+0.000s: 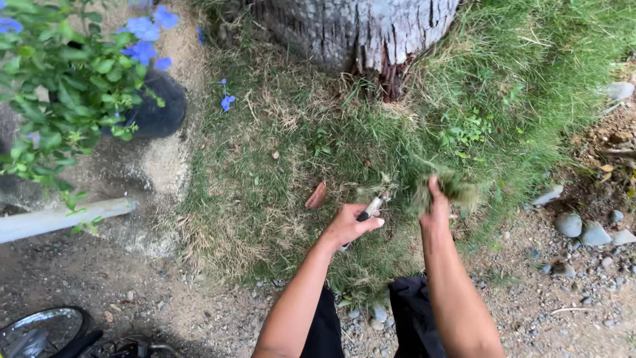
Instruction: The person uses hand shears to trim grass and weeds along a concrete curb and around the base of a tree. The person gathers the cut grass with their hand and continues trimming in small sections.
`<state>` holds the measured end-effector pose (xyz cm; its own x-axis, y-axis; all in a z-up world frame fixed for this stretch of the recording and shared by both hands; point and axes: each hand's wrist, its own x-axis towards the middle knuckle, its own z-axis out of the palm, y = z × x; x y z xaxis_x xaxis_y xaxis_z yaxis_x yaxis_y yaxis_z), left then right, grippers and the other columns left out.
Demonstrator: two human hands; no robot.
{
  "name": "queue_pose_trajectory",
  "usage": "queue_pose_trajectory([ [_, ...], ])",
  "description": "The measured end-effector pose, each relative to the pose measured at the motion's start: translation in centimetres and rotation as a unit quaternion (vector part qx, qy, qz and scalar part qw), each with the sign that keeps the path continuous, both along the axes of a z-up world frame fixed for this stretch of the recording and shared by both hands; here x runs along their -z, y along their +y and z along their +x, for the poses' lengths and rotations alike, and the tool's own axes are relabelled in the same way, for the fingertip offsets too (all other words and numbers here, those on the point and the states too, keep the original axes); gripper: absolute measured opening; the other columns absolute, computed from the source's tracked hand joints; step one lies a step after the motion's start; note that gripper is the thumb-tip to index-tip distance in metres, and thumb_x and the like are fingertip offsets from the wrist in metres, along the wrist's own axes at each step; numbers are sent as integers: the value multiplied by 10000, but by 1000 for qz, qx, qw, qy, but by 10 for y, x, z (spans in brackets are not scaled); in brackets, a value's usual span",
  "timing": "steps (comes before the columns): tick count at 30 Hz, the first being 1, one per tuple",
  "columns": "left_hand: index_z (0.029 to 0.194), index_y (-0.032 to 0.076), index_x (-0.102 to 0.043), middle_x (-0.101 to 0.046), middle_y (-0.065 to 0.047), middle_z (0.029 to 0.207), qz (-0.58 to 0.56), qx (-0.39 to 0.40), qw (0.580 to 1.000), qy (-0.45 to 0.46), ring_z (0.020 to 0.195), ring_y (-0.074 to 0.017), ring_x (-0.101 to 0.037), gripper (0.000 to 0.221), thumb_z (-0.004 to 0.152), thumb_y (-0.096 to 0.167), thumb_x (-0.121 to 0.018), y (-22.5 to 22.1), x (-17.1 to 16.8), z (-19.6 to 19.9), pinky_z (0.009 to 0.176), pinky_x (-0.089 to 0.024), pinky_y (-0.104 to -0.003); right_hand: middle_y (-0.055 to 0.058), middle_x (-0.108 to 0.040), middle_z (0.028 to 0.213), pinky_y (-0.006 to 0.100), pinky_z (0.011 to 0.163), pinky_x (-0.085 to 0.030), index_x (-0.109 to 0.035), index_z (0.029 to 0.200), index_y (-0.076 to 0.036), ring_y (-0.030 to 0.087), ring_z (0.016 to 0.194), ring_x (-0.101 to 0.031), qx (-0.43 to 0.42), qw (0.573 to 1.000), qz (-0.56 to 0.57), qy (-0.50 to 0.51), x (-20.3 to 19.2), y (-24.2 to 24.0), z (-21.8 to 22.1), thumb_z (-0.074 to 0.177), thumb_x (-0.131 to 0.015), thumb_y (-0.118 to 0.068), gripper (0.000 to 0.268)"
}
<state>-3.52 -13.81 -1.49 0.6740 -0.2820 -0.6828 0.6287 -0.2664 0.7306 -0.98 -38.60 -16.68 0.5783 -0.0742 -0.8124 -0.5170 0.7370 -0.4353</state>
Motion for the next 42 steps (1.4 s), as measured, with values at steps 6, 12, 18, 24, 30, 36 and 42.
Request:
queue_pose_trajectory([
  [6,1318,92,-562,-635,-123,1160,-159,-110,981,32,1115,-251,-630,662,762,412,-725,19,-23,8,972,-509,-485,131,-657,1095,344,809,-595,-635,1285,-52,219,944,-599,160,974,93,-132,-51,19,41,1021,-613,-126,276],
  [12,1331,-6,-484,-540,-166,1267,453,11,850,-270,1277,-313,-484,892,564,267,-848,37,-44,37,1194,-223,-624,63,-700,1215,335,954,-549,-714,1278,-115,201,1086,-660,-185,415,-800,-392,-142,91,111,661,-651,39,639],
  [18,1376,-68,-480,-538,-209,1324,555,99,688,-457,1257,-356,-503,954,582,253,-902,97,-38,94,1158,-245,-615,27,-769,1019,269,845,-572,-744,1070,-67,124,928,-706,-224,826,-366,-365,-153,87,156,920,-644,-1,192],
  [24,1300,2,-596,-595,-133,1269,563,184,541,-597,1196,-253,-553,412,910,95,-691,83,-20,158,1111,-353,-537,1,-746,959,228,739,-551,-732,1033,-34,76,822,-664,-228,865,-293,-337,-120,66,158,961,-690,1,90],
  [30,1196,17,-647,-621,-86,1087,484,264,542,-635,1089,-231,-584,244,960,76,-621,85,-18,192,986,-435,-475,20,-732,993,227,761,-499,-721,1081,-13,63,860,-605,-255,849,-278,-370,-128,67,172,1010,-632,16,118],
  [36,1096,35,-671,-643,-73,1051,434,271,515,-688,1046,-199,-594,144,968,77,-619,93,-24,205,926,-461,-397,60,-749,938,272,761,-533,-740,996,-8,118,816,-655,-291,803,-392,-343,-137,70,162,904,-609,72,179],
  [42,991,39,-700,-649,-90,990,457,268,479,-700,1015,-227,-609,186,865,134,-602,75,-20,204,928,-481,-446,58,-760,964,269,826,-528,-749,1115,-3,122,879,-668,-270,750,-462,-388,-135,79,154,920,-602,55,251],
])
